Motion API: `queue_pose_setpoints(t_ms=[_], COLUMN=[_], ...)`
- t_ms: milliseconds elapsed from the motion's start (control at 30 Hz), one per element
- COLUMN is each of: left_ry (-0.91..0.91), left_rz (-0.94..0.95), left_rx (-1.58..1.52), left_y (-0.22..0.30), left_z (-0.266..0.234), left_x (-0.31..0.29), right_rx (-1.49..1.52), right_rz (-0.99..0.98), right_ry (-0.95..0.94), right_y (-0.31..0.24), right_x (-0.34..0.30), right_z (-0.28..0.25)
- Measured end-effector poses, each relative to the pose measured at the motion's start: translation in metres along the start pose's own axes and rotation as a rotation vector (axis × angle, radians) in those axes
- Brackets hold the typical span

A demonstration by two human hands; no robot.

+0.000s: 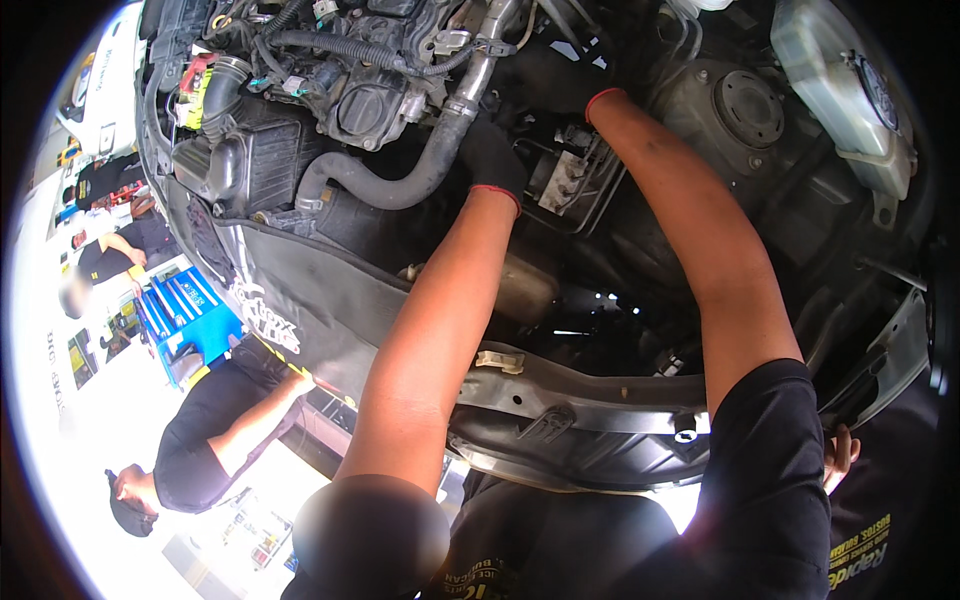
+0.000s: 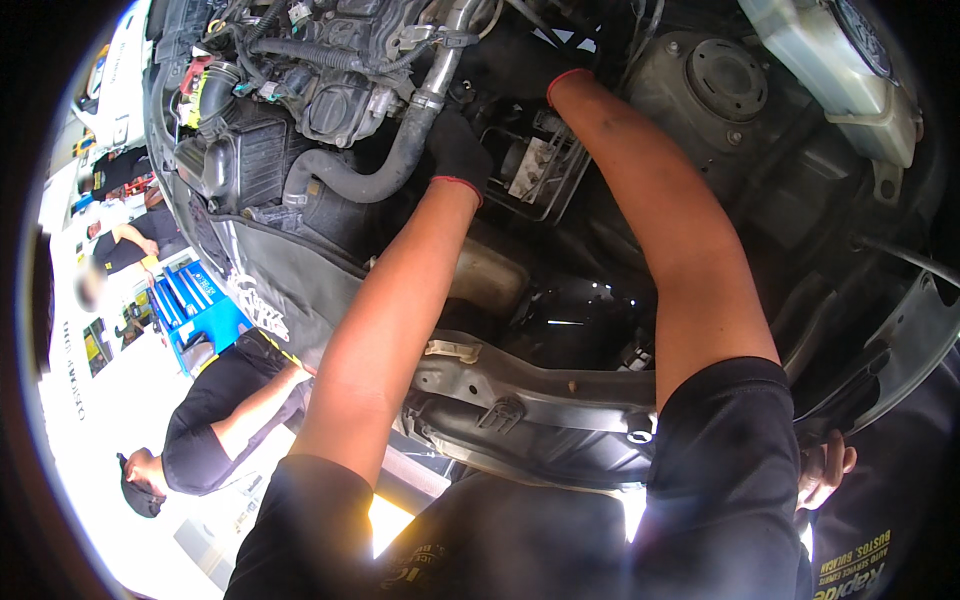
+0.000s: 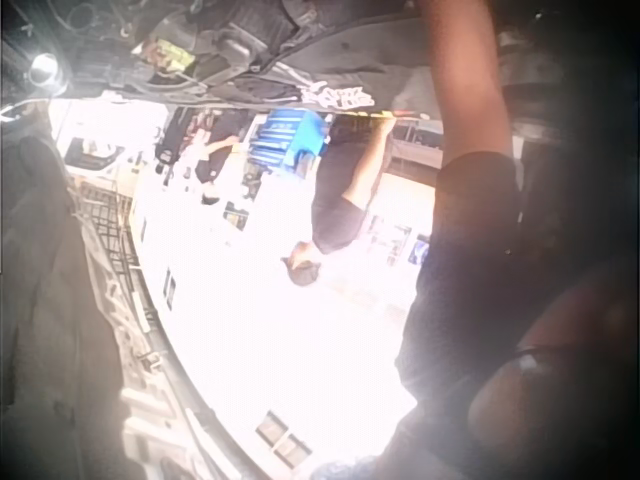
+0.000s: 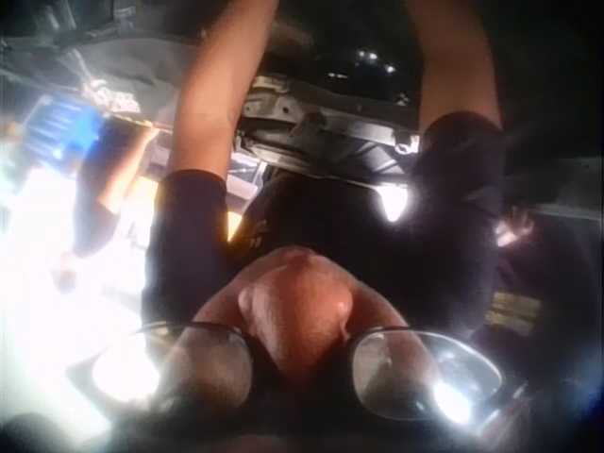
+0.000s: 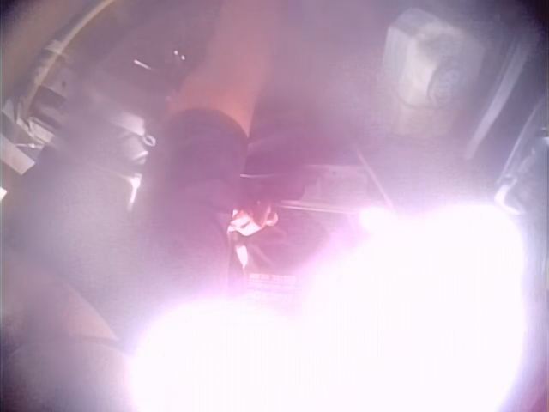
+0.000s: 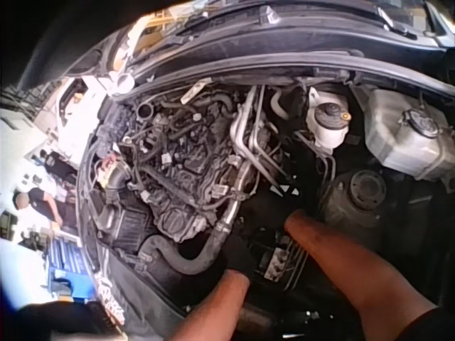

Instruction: The person works on a car engine with the hood open, removing and reinstalling hoses and a plastic intake component. They use a wrench to loosen bolts, disconnect a hose, and later retrieve a tool from a cart to continue adjustments. The person also handles a black plastic cover and places it back into the engine bay.

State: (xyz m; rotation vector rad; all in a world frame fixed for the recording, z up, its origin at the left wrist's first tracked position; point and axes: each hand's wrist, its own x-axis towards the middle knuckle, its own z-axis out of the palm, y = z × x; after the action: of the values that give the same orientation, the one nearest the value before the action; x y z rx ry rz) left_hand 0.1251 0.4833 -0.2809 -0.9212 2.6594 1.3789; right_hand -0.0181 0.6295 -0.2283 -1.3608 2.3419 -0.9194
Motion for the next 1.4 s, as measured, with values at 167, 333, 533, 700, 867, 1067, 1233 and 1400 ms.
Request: queue_pose_setpoints(t_ms=[167, 333, 533, 700, 867, 1067, 1233, 1400], left_ry=[0.163, 0.057, 0.025, -0.204, -0.049, -0.167, -0.039, 0.114], left_rz=[0.082, -0.15, -0.216, 0.181, 0.122, 0.118, 0.013, -0.046], left_rx=[-0.343, -0.756, -0.596, 1.207, 0.635, 1.198, 0.232, -0.654], left_y=[0.01, 0.04, 0.031, 0.055, -0.02, 0.047, 0.033, -0.014], left_z=[0.006, 0.0, -0.005, -0.004, -0.008, -0.001, 0.004, 0.02], left_x=[-0.016, -0.024, -0.016, -0.03, 0.002, -0.024, -0.019, -0.001], right_rx=[0.076, 0.04, 0.04, 0.043, -0.002, -0.077, 0.07, -0.05], right_rz=[-0.09, 0.013, -0.166, -0.029, -0.134, -0.034, -0.036, -0.086], right_ry=[0.063, -0.016, 0.138, 0.082, 0.098, 0.111, 0.032, 0.098], right_y=[-0.004, -0.004, -0.006, 0.009, -0.011, -0.001, 0.005, -0.009], right_x=[-0.002, 0.001, 0.0, -0.01, 0.004, -0.012, -0.007, -0.001], right_z=[0.003, -0.003, 0.006, 0.004, 0.003, -0.003, 0.001, 0.004])
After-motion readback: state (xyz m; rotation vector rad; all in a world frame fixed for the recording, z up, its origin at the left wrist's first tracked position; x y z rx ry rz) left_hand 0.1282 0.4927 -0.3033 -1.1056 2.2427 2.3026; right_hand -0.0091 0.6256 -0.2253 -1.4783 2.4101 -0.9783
